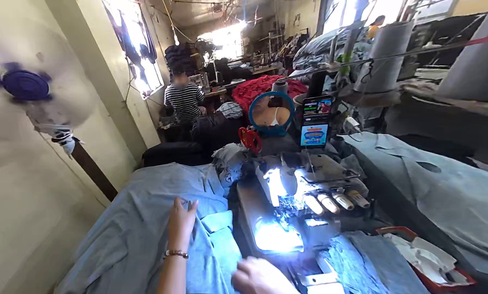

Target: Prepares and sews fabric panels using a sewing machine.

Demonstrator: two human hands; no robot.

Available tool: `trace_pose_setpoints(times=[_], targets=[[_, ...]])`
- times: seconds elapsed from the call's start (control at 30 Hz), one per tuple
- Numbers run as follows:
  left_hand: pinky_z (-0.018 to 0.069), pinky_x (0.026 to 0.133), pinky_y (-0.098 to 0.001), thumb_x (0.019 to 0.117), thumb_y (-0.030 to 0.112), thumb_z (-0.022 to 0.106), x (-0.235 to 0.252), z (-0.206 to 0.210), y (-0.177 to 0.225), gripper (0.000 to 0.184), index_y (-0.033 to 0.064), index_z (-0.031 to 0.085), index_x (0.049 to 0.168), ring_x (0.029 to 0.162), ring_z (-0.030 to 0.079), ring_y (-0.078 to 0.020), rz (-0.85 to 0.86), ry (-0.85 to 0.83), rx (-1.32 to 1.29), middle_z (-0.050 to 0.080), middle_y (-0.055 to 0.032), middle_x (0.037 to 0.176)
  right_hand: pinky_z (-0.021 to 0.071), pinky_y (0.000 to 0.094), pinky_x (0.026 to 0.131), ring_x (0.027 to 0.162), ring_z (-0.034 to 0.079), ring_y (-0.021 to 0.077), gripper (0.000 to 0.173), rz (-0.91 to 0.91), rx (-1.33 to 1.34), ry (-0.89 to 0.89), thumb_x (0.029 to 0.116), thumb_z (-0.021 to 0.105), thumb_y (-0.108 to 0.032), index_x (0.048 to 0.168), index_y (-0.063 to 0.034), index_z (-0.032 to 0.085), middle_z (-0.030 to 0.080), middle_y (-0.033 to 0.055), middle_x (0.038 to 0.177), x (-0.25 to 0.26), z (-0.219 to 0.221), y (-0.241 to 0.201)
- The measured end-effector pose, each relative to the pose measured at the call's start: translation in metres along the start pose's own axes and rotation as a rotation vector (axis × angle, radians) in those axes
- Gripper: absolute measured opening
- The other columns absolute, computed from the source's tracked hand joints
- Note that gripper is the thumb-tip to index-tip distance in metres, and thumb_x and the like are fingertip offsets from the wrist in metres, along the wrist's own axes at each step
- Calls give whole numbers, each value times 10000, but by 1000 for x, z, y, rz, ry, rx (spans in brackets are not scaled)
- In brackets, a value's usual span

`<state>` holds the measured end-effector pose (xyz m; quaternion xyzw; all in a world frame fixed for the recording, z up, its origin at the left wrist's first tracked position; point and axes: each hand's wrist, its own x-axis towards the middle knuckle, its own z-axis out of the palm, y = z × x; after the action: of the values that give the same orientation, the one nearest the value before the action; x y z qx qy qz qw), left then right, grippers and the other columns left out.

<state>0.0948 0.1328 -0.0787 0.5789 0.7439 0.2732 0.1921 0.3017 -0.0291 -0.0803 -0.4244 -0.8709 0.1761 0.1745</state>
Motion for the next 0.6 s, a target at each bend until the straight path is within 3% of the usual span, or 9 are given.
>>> trace_pose_setpoints(times=[0.07,0.13,0.17,0.2,0.23,0.3,0.4,0.5,0.6], targets=[[522,974,-561,971,273,681,8,18,-13,467,-5,580,1333,1132,666,-371,-56,31,9,680,-222,1208,542,559,875,1112,647,411,179,61,-101,19,985,570,-58,1056,-37,733,685,210,1129,41,-12,25],[540,945,-517,978,150,663,9,17,-23,371,-20,595,1300,1090,677,-339,-76,53,-116,687,-212,1173,414,595,1085,1420,431,435,254,126,-171,-209,998,510,-5,1140,-7,719,535,243,1457,77,-17,44],[561,899,-496,981,108,657,6,12,-30,356,-44,581,1294,1054,682,-331,-76,58,-247,677,-224,1168,341,608,1149,1497,321,438,295,153,-216,-300,1006,472,17,1190,8,702,435,241,1560,93,-12,53],[580,847,-493,987,70,646,-1,3,-37,360,-65,554,1307,1026,686,-336,-91,59,-407,662,-247,1182,314,619,1167,1512,292,442,311,170,-258,-342,1004,449,30,1202,26,689,401,245,1584,105,-6,62],[586,815,-490,988,39,634,-13,-9,-42,370,-71,528,1325,1006,684,-335,-115,68,-553,649,-259,1194,318,626,1164,1497,328,442,314,182,-282,-343,1008,436,32,1214,42,673,431,250,1563,114,-1,69],[574,764,-454,989,5,611,-44,-43,-52,407,-65,478,1368,928,669,-300,-156,92,-682,635,-258,1158,383,620,1117,1342,526,430,288,211,-245,-219,994,464,47,1204,65,661,594,258,1374,127,1,79],[579,742,-435,950,-10,628,-83,-80,-100,478,-86,427,1377,820,681,-273,-122,75,-415,665,-238,996,474,599,1016,1158,633,434,283,311,-141,-77,989,471,30,1209,46,649,631,261,1257,137,-10,78],[553,914,-552,910,11,680,-101,-94,-136,550,-100,455,1400,1038,675,-415,-86,116,-26,647,-301,1152,538,534,957,1136,654,397,316,356,-62,35,999,446,13,1270,-2,608,593,232,1318,136,-16,77],[531,955,-536,956,38,626,-100,-88,-122,366,-93,577,1294,1119,637,-416,138,297,51,622,-295,1225,540,462,988,1158,656,334,334,324,52,181,1009,459,-8,1305,-43,608,630,190,1288,131,-15,82]])
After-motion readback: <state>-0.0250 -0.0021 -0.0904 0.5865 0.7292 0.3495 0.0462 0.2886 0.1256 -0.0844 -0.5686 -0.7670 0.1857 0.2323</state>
